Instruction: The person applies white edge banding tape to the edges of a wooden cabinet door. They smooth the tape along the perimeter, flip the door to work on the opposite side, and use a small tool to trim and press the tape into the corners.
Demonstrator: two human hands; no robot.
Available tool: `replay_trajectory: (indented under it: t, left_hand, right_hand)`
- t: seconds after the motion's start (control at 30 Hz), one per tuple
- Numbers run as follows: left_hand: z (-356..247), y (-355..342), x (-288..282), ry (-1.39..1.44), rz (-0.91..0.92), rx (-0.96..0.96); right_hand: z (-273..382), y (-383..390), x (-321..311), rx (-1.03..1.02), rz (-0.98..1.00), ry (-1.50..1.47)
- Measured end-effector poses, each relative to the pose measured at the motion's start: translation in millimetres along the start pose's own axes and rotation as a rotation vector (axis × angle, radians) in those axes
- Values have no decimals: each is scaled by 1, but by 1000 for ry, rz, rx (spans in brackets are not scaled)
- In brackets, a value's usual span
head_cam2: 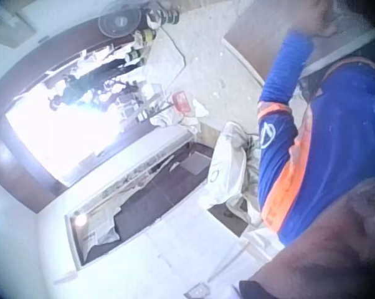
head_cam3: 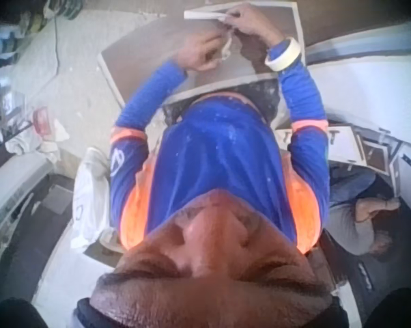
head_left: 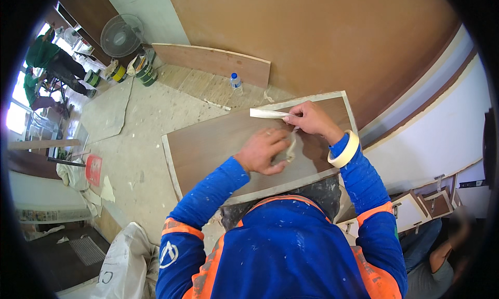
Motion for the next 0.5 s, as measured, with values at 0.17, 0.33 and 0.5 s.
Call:
replay_trajectory:
  t: [0.17, 0.33, 0.5]
  left_hand:
    - [60, 28, -33, 0, 56, -361]
    - [69, 24, -44, -125, 135, -419]
    - [70, 28, -41, -178, 48, -460]
  right_hand:
    - [-12, 12, -9, -13, -75, -279]
    - [-16, 49, -62, -26, -144, -147]
    - [-19, 109, -147, 48, -261, -120]
Point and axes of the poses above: each hand's wrist, its own y-axis away from the middle knuckle, its own x-axis out of the palm, z = x × y, the point moved 9 cm from there along -y, towards the middle knuckle, and after that the axes turned 6 degrees about -x, right-handed, at the moved point
